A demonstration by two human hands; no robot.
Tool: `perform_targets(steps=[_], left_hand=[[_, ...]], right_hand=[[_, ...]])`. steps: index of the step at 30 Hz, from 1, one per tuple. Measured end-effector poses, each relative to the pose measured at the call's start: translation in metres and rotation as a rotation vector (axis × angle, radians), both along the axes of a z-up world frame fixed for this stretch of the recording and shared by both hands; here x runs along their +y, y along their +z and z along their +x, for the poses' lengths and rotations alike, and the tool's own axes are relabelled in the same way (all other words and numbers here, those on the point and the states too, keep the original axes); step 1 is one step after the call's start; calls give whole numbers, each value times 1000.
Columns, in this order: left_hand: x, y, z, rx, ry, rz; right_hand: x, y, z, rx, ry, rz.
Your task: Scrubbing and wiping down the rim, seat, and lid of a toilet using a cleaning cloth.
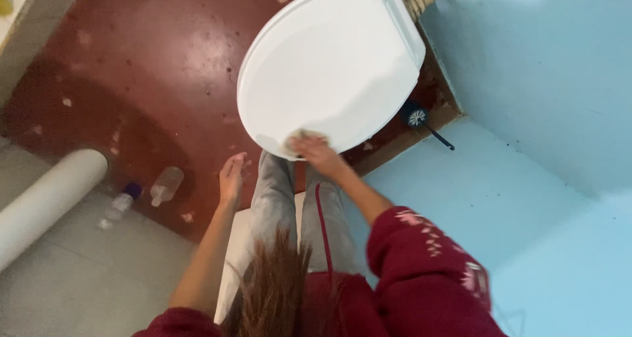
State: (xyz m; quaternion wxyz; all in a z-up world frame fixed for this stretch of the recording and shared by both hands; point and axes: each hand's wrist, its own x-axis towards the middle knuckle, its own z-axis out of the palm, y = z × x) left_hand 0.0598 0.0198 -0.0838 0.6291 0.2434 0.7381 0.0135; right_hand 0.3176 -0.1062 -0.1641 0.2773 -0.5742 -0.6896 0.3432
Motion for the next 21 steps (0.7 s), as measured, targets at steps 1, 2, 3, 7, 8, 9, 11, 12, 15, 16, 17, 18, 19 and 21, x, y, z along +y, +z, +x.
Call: perform_targets(steps=[1,2,3,7,8,9,11,12,15,16,17,18,19,21], left_hand=[[2,6,5,34,-21,-23],[-6,-4,1,30,-14,-14],[-13,-14,-2,37,-67,22],[-25,-18,11,63,-231,103],[-28,-20,16,64,-220,106],[-30,-22,21,30,-164,63],[-40,-21,25,8,-85,12],[-42,-21,25,-18,-79,49],[-43,-15,25,-45,-77,80],[-44,-11,25,-53,-90,74],[-43,-10,20,-47,-82,72],[-42,-9,17,-43,-75,68],[-41,-6,14,-40,-67,65],[-45,-16,6,-6,-23,159]], right_hand=[[-10,11,20,48,35,3],[-13,11,52,44,43,12],[-16,10,84,-47,-56,40],[44,38,173,-310,-479,-58],[59,9,186,-309,-469,-53],[75,-20,200,-405,-486,-44],[121,-58,206,-490,-476,-38],[153,-67,199,-503,-621,-22],[209,-160,158,-355,-653,13],[220,-200,141,-202,-548,31],[218,-173,96,-197,-540,28],[216,-145,54,-142,-402,-20],[214,-115,13,-88,-263,-67],[144,-135,-49,6,-101,13]])
